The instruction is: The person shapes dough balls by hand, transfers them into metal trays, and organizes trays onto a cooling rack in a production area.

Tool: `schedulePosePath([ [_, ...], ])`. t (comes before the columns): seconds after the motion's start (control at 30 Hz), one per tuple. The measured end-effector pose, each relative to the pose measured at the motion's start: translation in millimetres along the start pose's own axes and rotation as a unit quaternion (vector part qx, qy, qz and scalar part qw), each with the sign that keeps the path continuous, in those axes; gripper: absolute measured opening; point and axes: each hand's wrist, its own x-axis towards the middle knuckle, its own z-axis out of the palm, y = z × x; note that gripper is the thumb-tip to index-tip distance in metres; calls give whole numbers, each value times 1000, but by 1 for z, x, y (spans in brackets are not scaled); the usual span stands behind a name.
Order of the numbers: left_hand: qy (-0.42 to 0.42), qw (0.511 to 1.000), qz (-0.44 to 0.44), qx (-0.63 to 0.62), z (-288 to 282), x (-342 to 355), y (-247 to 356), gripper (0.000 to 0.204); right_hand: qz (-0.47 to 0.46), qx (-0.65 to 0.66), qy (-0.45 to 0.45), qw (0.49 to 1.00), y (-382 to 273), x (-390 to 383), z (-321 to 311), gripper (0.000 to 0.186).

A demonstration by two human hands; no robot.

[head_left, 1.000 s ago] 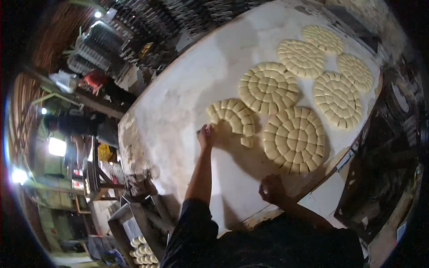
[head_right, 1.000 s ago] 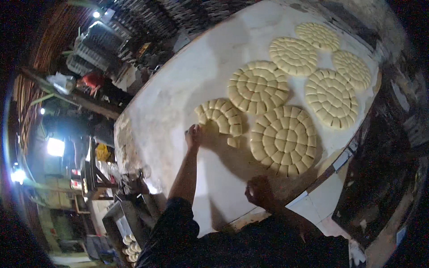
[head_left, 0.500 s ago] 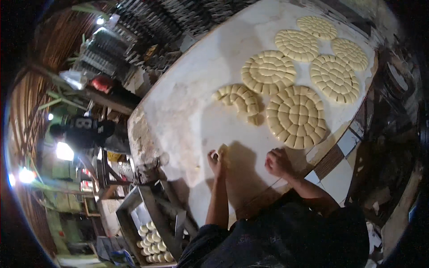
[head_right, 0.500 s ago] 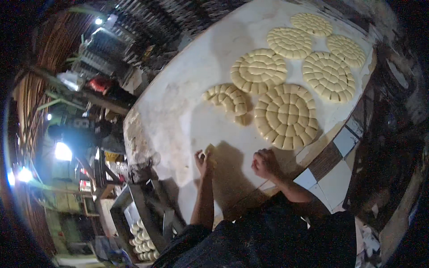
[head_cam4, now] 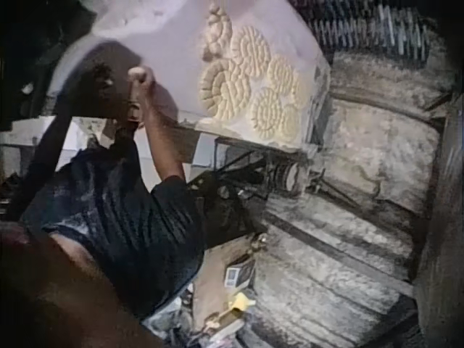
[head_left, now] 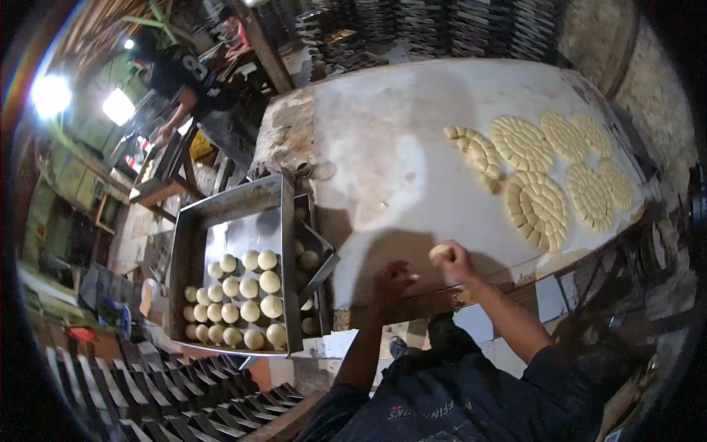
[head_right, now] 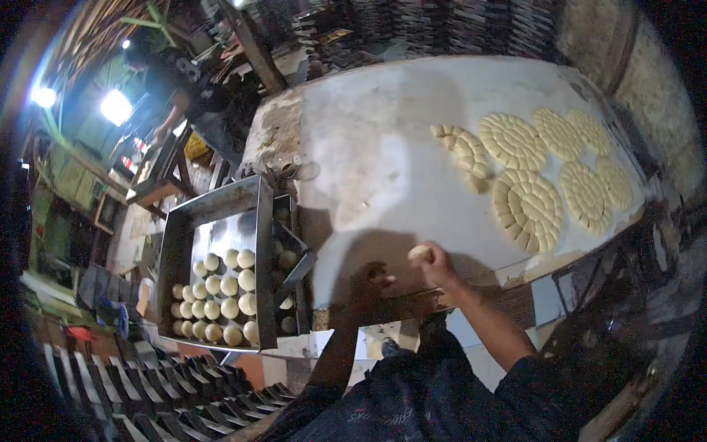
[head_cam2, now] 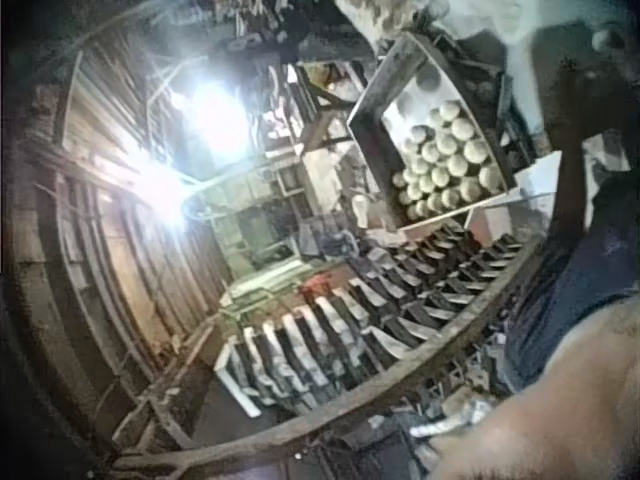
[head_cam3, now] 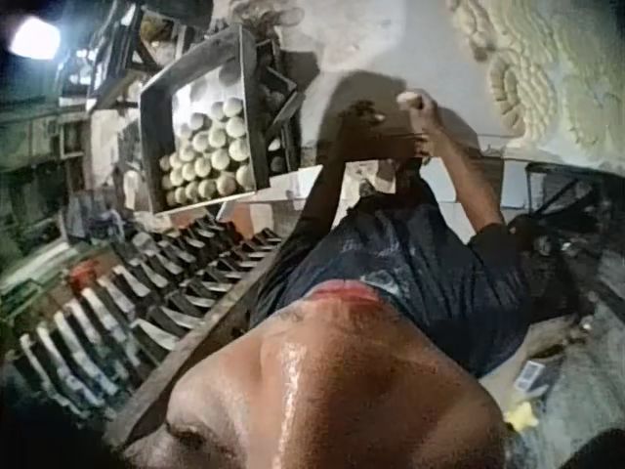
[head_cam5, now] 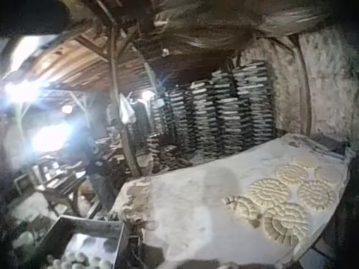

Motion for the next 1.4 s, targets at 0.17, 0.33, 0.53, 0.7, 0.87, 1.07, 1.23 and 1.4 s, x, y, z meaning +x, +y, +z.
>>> schedulePosePath([
  [0.17, 4, 971, -2, 240, -13, -37, -40, 39, -24, 107, 183, 977, 46, 22, -90, 25],
  [0.33, -176, 907, -18, 382, -40, 19, 6, 32, -234, -389, -82, 887, 54, -21, -143, 20],
  [0.53, -25, 902, 123, 413, 40, 110, -20, 24, -302, -334, 10, 893, 27, 90, -90, 26],
  [0.7, 96, 985, -142, -19, 102, 19, -33, 27, -388, -330, -164, 845, 51, 24, -53, 20],
  [0.87, -97, 913, 74, 389, 4, 18, -44, 23, -411, -312, -149, 843, 77, 78, -138, 16],
  [1.07, 145, 960, -95, 219, 50, 137, -19, 10, -347, -287, -102, 887, 33, 118, -50, 15],
  [1.23, -16, 951, 71, 301, 43, 54, 38, 31, -425, -318, -184, 827, 75, 85, -97, 20],
  [1.4, 9, 948, 3, 319, -48, 46, -50, 31, -345, -293, -41, 891, 45, 157, -107, 14],
])
